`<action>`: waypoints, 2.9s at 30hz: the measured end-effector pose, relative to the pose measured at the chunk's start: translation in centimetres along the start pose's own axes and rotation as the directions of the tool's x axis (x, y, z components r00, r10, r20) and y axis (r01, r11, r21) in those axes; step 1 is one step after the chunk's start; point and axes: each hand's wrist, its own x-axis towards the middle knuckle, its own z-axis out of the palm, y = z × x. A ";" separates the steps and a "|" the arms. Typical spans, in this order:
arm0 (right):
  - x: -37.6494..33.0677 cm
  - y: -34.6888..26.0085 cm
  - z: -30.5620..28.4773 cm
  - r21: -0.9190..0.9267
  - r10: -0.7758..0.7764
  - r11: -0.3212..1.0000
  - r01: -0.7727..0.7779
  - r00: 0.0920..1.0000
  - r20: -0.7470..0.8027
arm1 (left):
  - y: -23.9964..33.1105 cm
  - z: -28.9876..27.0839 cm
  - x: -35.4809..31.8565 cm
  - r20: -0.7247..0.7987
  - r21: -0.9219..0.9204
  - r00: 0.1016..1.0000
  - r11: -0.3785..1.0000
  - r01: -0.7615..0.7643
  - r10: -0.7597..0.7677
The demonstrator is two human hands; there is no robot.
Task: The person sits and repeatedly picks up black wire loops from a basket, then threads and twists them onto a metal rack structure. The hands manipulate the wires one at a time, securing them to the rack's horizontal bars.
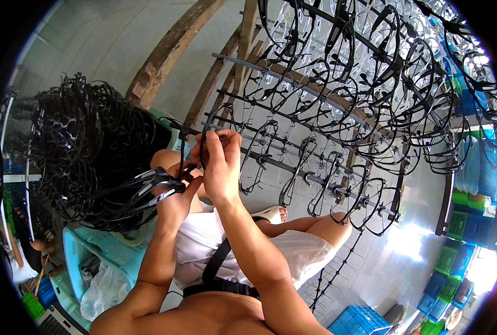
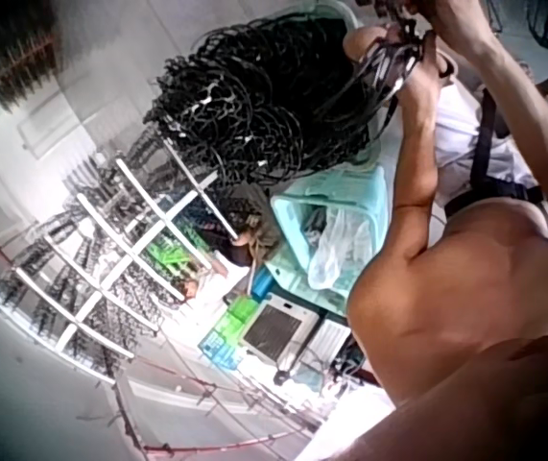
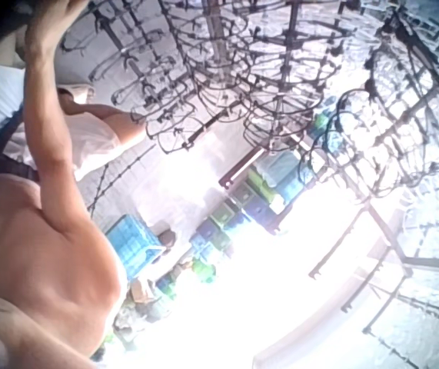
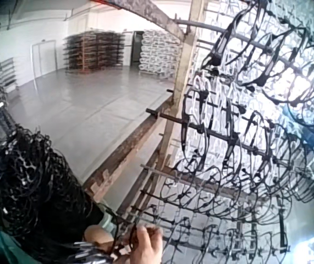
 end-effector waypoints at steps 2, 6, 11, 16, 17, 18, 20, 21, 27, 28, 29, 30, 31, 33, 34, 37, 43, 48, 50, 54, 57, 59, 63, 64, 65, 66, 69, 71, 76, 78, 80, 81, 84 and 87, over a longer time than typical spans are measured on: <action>-0.3 -0.3 0.0 0.004 0.030 1.000 -0.030 0.999 0.013 | -0.5 0.2 -0.1 -0.010 -0.039 1.000 0.999 0.022 -0.023; -1.2 -1.3 0.0 -0.005 0.113 0.994 -0.113 0.994 -0.005 | 0.9 -0.2 0.3 0.046 0.004 0.999 1.000 0.001 -0.001; -1.0 -1.0 0.2 0.005 0.155 0.988 -0.155 0.987 -0.030 | 0.5 -0.5 0.9 0.108 -0.129 0.992 0.989 0.074 -0.061; -1.4 -1.4 0.7 -0.017 0.168 0.986 -0.169 0.985 -0.046 | 0.9 -0.1 0.9 0.075 -0.238 0.997 0.971 0.036 -0.019; -1.4 -1.4 0.7 -0.043 0.160 0.986 -0.162 0.985 -0.061 | 1.2 -0.2 1.0 0.080 -0.247 0.996 0.968 0.049 -0.030; -1.3 -1.3 0.6 -0.060 0.151 0.986 -0.154 0.987 -0.056 | 1.4 -0.2 0.9 0.085 -0.256 0.995 0.965 0.064 -0.043; -1.2 -1.2 0.3 -0.092 0.133 0.986 -0.137 0.990 -0.048 | 1.2 -0.2 0.7 0.115 -0.273 0.990 0.955 0.115 -0.087; -1.1 -1.1 0.3 -0.092 0.128 0.987 -0.131 0.991 -0.043 | 0.8 -0.1 0.6 0.097 -0.249 0.993 0.964 0.090 -0.067; -1.1 -1.1 -0.2 -0.009 0.121 0.993 -0.121 0.993 -0.018 | 0.6 0.3 0.2 0.075 -0.149 0.996 0.987 0.060 -0.049; -1.1 -1.2 0.1 -0.002 0.112 0.994 -0.112 0.993 -0.037 | 0.6 0.2 0.4 0.074 -0.162 0.997 0.986 0.036 -0.024; -1.1 -1.3 0.3 0.004 0.103 0.995 -0.103 0.993 -0.057 | 0.6 0.2 0.5 0.073 -0.175 0.997 0.985 0.011 0.002; -1.2 -1.5 0.5 -0.003 0.111 0.994 -0.111 0.992 -0.057 | 0.7 0.1 0.5 0.078 -0.181 0.996 0.983 0.044 -0.031; -1.3 -1.7 0.5 -0.010 0.119 0.993 -0.120 0.991 -0.058 | 0.8 0.2 0.4 0.084 -0.187 0.995 0.979 0.077 -0.062; -1.3 -1.8 0.4 -0.016 0.128 0.992 -0.129 0.991 -0.049 | 0.7 0.1 0.4 0.089 -0.181 0.993 0.980 0.087 -0.072; -1.3 -1.7 0.2 -0.015 0.129 0.991 -0.130 0.991 -0.041 | 0.5 0.0 0.5 0.089 -0.168 0.995 0.984 0.065 -0.051; -1.2 -1.7 0.4 -0.011 0.111 0.994 -0.112 0.994 -0.021 | 1.3 -0.7 0.9 0.152 -0.193 0.985 0.975 0.114 -0.085; -1.0 -1.5 0.3 -0.020 0.106 0.994 -0.107 0.994 -0.029 | 1.6 -0.9 1.1 0.208 -0.307 0.969 0.931 0.195 -0.134; -1.0 -1.3 0.5 -0.015 0.097 0.995 -0.098 0.994 -0.058 | 1.3 -0.9 1.3 0.187 -0.257 0.976 0.953 0.158 -0.111; -0.9 -1.4 0.7 0.000 0.114 0.993 -0.114 0.992 -0.056 | 1.2 -1.0 1.3 0.172 -0.215 0.984 0.973 0.081 -0.044; -0.8 -1.5 0.8 -0.009 0.127 0.992 -0.128 0.990 -0.059 | 1.1 -1.0 1.5 0.182 -0.160 0.982 0.983 0.087 -0.057; -0.8 -1.5 1.3 0.028 0.109 0.994 -0.107 0.991 -0.080 | 1.0 -1.2 2.3 0.257 -0.216 0.961 0.963 0.158 -0.100; -0.7 -1.2 1.2 0.031 0.097 0.995 -0.094 0.990 -0.098 | 1.3 -1.5 3.0 0.347 -0.272 0.930 0.937 0.220 -0.117; -0.6 -1.4 1.6 0.013 0.123 0.992 -0.123 0.988 -0.092 | 1.5 -1.8 3.0 0.335 -0.254 0.930 0.936 0.245 -0.153; -0.6 -1.6 1.7 -0.008 0.140 0.990 -0.141 0.986 -0.096 | 1.3 -2.0 2.8 0.306 -0.238 0.941 0.946 0.219 -0.141; -0.7 -1.8 1.8 -0.029 0.156 0.987 -0.160 0.983 -0.099 | 0.7 -2.5 2.4 0.277 -0.220 0.952 0.956 0.193 -0.129; -0.6 -1.9 1.8 -0.048 0.172 0.983 -0.178 0.980 -0.103 | 0.2 -3.1 2.0 0.248 -0.199 0.962 0.966 0.167 -0.115; -0.4 -0.9 0.4 -0.212 0.093 0.970 -0.119 0.987 -0.128 | 4.0 -5.7 0.4 0.066 -0.239 0.982 0.953 0.186 -0.175; -1.3 1.1 -0.9 -0.391 -0.079 0.919 0.039 0.993 -0.086 | 4.9 -7.3 -0.9 0.023 -0.388 0.990 0.911 0.138 -0.140; -6.4 7.0 -5.2 -0.655 -0.242 0.738 0.162 0.970 -0.034 | 6.8 -9.7 -4.1 0.021 -0.632 0.992 0.767 0.111 -0.126; -8.3 10.5 -8.9 -0.817 -0.152 0.576 0.025 0.985 -0.077 | 7.5 -10.2 -5.0 0.162 -0.662 0.977 0.720 0.210 -0.136; -10.8 8.6 -9.0 -0.729 0.026 0.683 -0.052 0.999 -0.047 | 7.6 -10.8 -5.8 0.317 -0.667 0.941 0.678 0.310 -0.118; -13.1 5.3 -7.4 -0.639 0.056 0.768 -0.046 0.998 -0.005 | 7.4 -11.2 -6.4 0.423 -0.652 0.896 0.641 0.405 -0.136; -16.4 -2.1 -6.2 -0.511 -0.105 0.822 0.249 0.950 0.293 | 8.9 -9.2 -7.6 0.645 -0.619 0.746 0.460 0.636 -0.164; -17.6 -7.1 -5.7 -0.641 -0.125 0.515 0.570 0.789 0.601 | 8.9 -4.9 -8.5 0.681 -0.628 0.723 0.413 0.659 -0.118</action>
